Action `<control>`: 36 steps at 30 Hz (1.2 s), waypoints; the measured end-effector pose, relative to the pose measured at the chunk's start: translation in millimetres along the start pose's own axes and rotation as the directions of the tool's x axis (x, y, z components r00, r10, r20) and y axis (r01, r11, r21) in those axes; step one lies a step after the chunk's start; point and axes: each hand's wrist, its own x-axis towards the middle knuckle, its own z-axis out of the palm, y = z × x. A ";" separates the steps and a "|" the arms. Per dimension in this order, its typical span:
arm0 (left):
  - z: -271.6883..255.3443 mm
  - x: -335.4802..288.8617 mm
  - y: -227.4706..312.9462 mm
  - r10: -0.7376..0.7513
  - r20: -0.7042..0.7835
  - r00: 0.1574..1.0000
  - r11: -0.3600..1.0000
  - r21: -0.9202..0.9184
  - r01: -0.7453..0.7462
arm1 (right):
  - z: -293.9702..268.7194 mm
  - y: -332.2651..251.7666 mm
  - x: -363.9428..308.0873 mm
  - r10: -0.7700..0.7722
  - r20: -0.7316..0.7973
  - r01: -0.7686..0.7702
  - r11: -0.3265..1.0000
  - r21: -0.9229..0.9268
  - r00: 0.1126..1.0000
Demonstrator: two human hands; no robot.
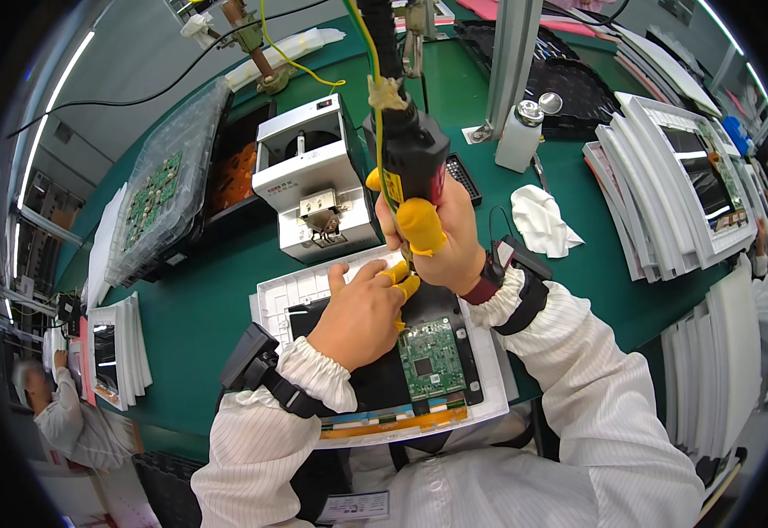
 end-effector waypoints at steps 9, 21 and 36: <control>-6.9 -1.0 1.7 0.004 -0.007 1.000 0.999 -0.032 -0.004 | -20.0 -27.6 18.6 -0.126 -0.093 0.148 0.944 0.293 0.988; 9.4 4.0 2.4 -0.027 -0.133 0.991 0.997 0.061 0.035 | -35.9 -29.8 29.0 -0.109 -0.140 0.135 0.971 0.196 0.984; -0.1 -16.4 -15.5 -0.062 -0.177 0.982 0.998 -0.019 0.059 | -13.4 24.7 74.7 -0.097 -0.180 0.145 0.950 0.277 0.979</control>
